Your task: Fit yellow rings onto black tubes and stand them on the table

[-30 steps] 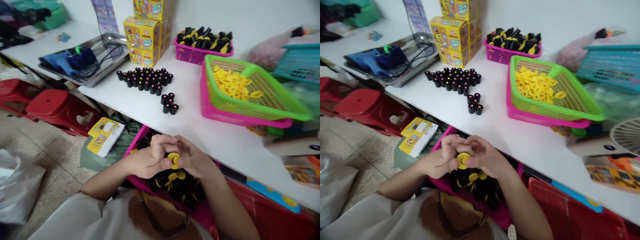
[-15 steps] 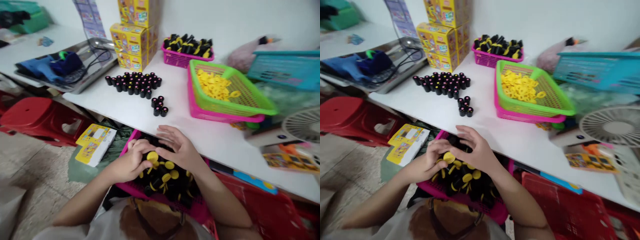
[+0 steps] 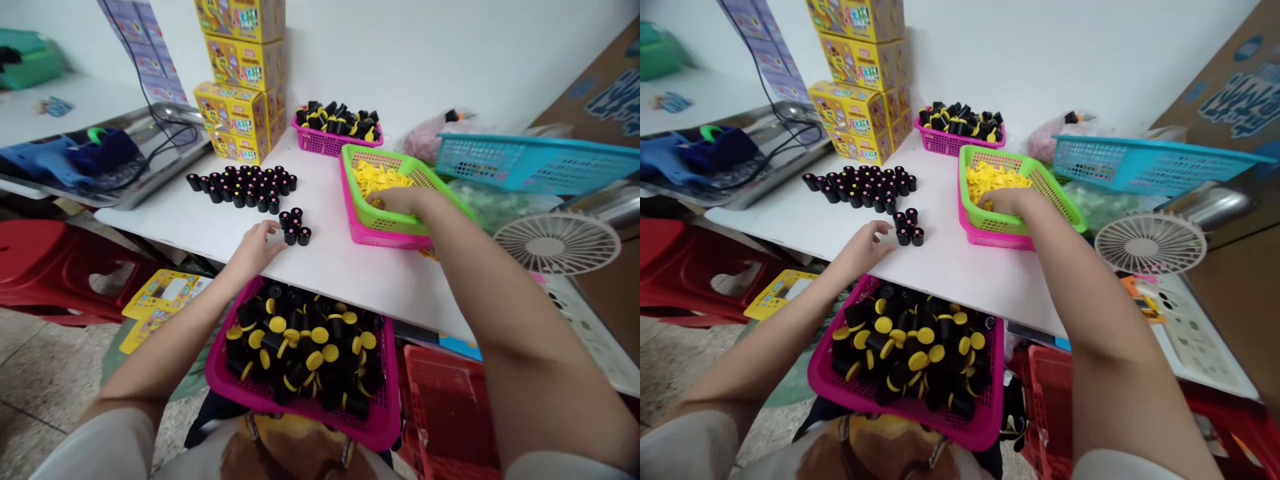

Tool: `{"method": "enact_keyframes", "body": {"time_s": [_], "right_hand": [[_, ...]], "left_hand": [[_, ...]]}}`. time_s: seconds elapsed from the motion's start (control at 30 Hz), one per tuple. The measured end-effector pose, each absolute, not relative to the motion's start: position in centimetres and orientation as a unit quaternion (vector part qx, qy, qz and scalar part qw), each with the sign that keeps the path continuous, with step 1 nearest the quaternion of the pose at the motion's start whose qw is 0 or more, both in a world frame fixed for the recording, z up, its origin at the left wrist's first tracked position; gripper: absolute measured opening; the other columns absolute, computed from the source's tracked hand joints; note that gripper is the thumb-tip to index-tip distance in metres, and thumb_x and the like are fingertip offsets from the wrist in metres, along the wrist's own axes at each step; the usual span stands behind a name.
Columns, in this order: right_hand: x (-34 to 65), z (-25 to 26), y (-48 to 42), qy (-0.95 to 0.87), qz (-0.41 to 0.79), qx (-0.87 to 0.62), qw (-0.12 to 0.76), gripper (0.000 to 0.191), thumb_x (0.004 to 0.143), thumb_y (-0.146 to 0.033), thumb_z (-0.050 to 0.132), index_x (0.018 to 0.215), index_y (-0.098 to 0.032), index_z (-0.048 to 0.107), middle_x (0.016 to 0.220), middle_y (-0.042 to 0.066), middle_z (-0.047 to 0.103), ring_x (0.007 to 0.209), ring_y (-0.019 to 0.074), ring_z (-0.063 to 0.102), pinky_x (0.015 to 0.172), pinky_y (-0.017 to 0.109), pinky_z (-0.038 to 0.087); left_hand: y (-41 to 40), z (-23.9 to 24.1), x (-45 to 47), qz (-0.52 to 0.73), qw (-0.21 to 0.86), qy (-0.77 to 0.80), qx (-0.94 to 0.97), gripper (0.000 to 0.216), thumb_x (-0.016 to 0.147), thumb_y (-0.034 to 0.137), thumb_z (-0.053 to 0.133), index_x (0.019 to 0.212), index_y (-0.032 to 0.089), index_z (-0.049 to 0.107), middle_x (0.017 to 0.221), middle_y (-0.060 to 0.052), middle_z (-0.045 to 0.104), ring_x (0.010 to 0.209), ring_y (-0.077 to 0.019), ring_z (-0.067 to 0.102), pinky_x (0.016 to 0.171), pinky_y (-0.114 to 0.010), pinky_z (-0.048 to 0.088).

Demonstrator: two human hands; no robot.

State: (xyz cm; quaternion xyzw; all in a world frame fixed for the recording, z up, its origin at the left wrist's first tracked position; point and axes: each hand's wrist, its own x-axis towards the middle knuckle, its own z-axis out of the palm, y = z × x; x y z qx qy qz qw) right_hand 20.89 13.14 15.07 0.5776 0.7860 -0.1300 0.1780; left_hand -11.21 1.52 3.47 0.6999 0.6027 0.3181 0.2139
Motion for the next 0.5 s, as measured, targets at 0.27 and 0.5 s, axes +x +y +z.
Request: {"method": "enact_keyframes", "body": {"time_s": [0.27,0.5], "right_hand": [[20.8,13.8,14.4,0.811,-0.097,0.549,0.177,0.044,0.079,-0.009,0.059,0.118,-0.025,0.072,0.107,0.008,0.078,0.100,0.0284,0.071,0.092,0.039,0.054],[21.5,13.2,14.3,0.818,-0.111,0.560,0.073,0.019,0.074,-0.010,0.064,0.084,-0.022,0.075,0.083,0.004,0.075,0.082,0.0226,0.069,0.087,0.038,0.054]], "left_hand": [[2.7,2.0,-8.9,0.321,0.175,0.618,0.696,0.033,0.086,0.023,0.077,0.114,0.019,0.060,0.115,-0.011,0.054,0.110,-0.0276,0.061,0.101,-0.046,0.050],[2.4,1.6,-9.5,0.330,0.161,0.548,0.752,0.010,0.093,0.019,0.064,0.098,0.020,0.056,0.117,-0.009,0.068,0.120,-0.0274,0.059,0.112,-0.049,0.040]]}}
